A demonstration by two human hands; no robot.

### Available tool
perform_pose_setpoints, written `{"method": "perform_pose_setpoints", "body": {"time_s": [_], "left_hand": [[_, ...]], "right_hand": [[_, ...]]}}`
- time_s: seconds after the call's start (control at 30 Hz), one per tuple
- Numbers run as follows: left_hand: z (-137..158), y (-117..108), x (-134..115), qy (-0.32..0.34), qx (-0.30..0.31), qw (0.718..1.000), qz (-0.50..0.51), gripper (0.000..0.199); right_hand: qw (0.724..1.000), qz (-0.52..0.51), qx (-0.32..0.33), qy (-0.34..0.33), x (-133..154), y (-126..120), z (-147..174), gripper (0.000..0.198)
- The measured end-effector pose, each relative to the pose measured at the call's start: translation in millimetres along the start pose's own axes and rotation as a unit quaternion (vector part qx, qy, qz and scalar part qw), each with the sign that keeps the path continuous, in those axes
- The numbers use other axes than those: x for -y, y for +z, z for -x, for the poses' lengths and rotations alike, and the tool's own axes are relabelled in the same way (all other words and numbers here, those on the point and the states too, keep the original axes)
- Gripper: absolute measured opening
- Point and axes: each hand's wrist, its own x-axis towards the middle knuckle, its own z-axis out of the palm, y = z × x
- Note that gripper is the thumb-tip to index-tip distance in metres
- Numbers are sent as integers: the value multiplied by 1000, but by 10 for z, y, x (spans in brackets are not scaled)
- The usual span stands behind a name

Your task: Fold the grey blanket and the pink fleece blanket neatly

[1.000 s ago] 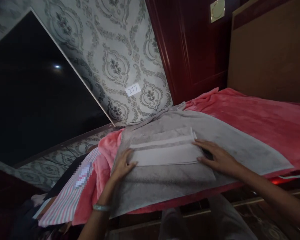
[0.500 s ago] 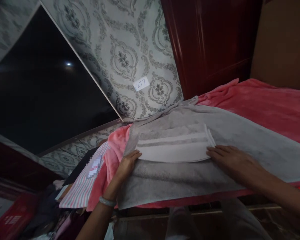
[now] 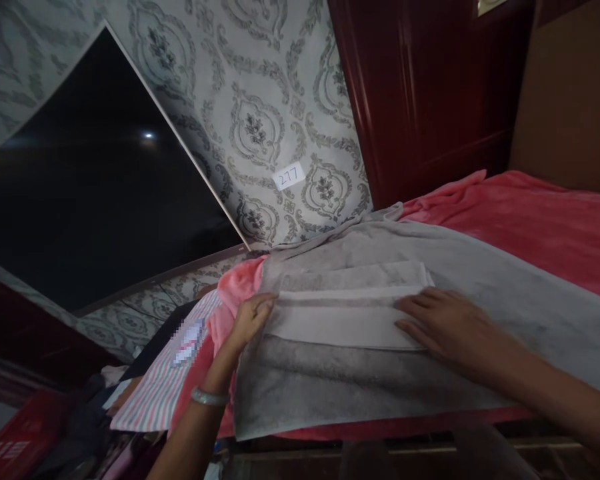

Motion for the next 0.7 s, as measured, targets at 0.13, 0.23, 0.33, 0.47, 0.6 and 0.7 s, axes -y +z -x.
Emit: {"method": "perform_pose_setpoints", "body": {"time_s": [0.13, 0.23, 0.33, 0.47, 0.6, 0.7], "left_hand": [[-392, 266, -288, -3, 12, 996, -88, 59], [-370, 664, -362, -31, 99, 983, -150, 62], [-235, 927, -316, -43, 124, 976, -172, 63], [-167, 962, -275, -42, 115, 977, -176, 64], [-156, 938, -325, -79, 69, 975, -194, 63], [-128, 955, -357, -111, 42, 972, -201, 62]], "right_hand": [[999, 28, 29, 4, 197, 242, -503, 68], [991, 66, 97, 57, 108, 560, -503, 74], [979, 68, 169, 87, -18, 766, -343, 76], [977, 58, 180, 102, -53, 799, -259, 77], [978, 54, 178, 95, -36, 770, -289, 78], [980, 39, 171, 92, -39, 761, -294, 77]]}}
